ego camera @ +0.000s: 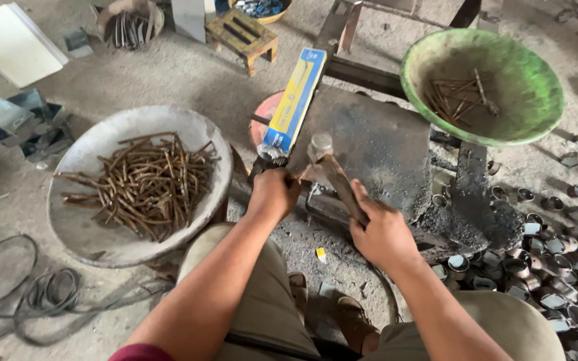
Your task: The person takes metal rods from a bowl one at a time, places them on a metal surface, and strikes them with a hammer.
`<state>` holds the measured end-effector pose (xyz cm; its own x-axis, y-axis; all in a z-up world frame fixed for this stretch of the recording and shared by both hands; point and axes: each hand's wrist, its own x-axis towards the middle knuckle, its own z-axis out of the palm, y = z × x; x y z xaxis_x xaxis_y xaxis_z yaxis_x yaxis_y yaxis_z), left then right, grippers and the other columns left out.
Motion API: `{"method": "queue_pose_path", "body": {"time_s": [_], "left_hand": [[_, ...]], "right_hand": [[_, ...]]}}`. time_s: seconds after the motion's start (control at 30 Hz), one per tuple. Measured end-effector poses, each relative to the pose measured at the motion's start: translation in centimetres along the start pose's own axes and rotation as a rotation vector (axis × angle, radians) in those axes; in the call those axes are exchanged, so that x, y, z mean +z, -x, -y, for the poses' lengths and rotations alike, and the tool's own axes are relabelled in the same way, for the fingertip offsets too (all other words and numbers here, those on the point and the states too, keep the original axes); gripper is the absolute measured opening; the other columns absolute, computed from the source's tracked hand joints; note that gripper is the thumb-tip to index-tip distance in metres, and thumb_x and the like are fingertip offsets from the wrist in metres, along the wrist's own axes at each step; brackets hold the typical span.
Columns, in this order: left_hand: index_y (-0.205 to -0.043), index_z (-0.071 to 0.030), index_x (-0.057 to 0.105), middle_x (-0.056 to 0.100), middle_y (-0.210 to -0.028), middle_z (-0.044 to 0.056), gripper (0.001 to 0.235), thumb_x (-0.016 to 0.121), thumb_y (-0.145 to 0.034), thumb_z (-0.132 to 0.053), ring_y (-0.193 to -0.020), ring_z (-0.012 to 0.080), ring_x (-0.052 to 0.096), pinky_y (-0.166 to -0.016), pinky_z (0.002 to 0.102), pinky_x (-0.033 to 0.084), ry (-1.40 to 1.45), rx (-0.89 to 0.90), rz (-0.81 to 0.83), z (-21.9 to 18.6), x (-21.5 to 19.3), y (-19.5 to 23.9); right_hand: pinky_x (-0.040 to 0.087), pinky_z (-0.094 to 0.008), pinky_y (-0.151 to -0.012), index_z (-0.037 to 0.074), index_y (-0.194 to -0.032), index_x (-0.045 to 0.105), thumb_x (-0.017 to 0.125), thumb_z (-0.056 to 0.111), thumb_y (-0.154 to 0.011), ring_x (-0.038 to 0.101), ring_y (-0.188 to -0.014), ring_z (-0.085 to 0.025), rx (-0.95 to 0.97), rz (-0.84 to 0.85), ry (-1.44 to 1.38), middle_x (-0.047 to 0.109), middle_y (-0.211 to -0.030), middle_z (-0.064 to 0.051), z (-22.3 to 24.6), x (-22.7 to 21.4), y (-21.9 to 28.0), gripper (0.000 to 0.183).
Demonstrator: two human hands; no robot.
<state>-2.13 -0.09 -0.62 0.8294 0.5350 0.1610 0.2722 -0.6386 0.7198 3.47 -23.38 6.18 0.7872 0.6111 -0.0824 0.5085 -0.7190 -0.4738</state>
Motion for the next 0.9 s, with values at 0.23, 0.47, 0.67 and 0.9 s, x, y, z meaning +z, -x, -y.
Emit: {"method": "queue_pose_path", "body": {"time_s": [0.23, 0.47, 0.67, 0.9], "left_hand": [[-0.09, -0.005, 0.07, 0.075, -0.087, 0.013, 0.012, 0.075, -0.082, -0.012, -0.081, 0.0326, 0.074, -0.075, 0.042, 0.058, 0.097, 0.377, -0.304, -1.9, -2.6, -0.3], [-0.108, -0.006, 0.069, 0.073, -0.097, 0.013, 0.019, 0.072, -0.09, -0.012, -0.081, 0.0322, 0.071, -0.072, 0.042, 0.056, 0.166, 0.393, -0.207, -5.3, 1.2, -4.6], [-0.097, -0.013, 0.075, 0.071, -0.105, 0.013, 0.015, 0.063, -0.088, -0.015, -0.101, 0.0368, 0.067, -0.086, 0.047, 0.054, -0.24, 0.294, -0.009, -3.3, 4.2, -4.8], [-0.091, -0.011, 0.075, 0.069, -0.108, 0.014, 0.013, 0.065, -0.088, -0.019, -0.111, 0.0376, 0.06, -0.092, 0.05, 0.048, -0.443, 0.254, -0.009, -2.9, 3.0, -3.9]], "right_hand": [[0.059, -0.038, -0.071, 0.027, -0.162, 0.033, 0.074, 0.018, -0.083, 0.075, -0.065, -0.026, 0.256, 0.021, -0.157, 0.078, -0.081, -0.022, -2.4, -2.4, 1.3, 0.089], [0.053, -0.036, -0.047, 0.015, -0.158, 0.037, 0.067, 0.005, -0.086, 0.063, -0.049, -0.019, 0.332, -0.024, -0.661, 0.069, -0.067, -0.011, -4.6, -1.7, 0.1, 0.079], [0.052, -0.035, -0.043, 0.011, -0.158, 0.037, 0.067, 0.003, -0.087, 0.061, -0.047, -0.019, 0.331, -0.037, -0.725, 0.066, -0.065, -0.014, -5.8, -1.2, -0.1, 0.078], [0.053, -0.035, -0.043, 0.009, -0.158, 0.036, 0.067, 0.001, -0.086, 0.061, -0.049, -0.018, 0.332, -0.04, -0.857, 0.069, -0.075, -0.014, -6.3, -0.9, -0.7, 0.079]]}}
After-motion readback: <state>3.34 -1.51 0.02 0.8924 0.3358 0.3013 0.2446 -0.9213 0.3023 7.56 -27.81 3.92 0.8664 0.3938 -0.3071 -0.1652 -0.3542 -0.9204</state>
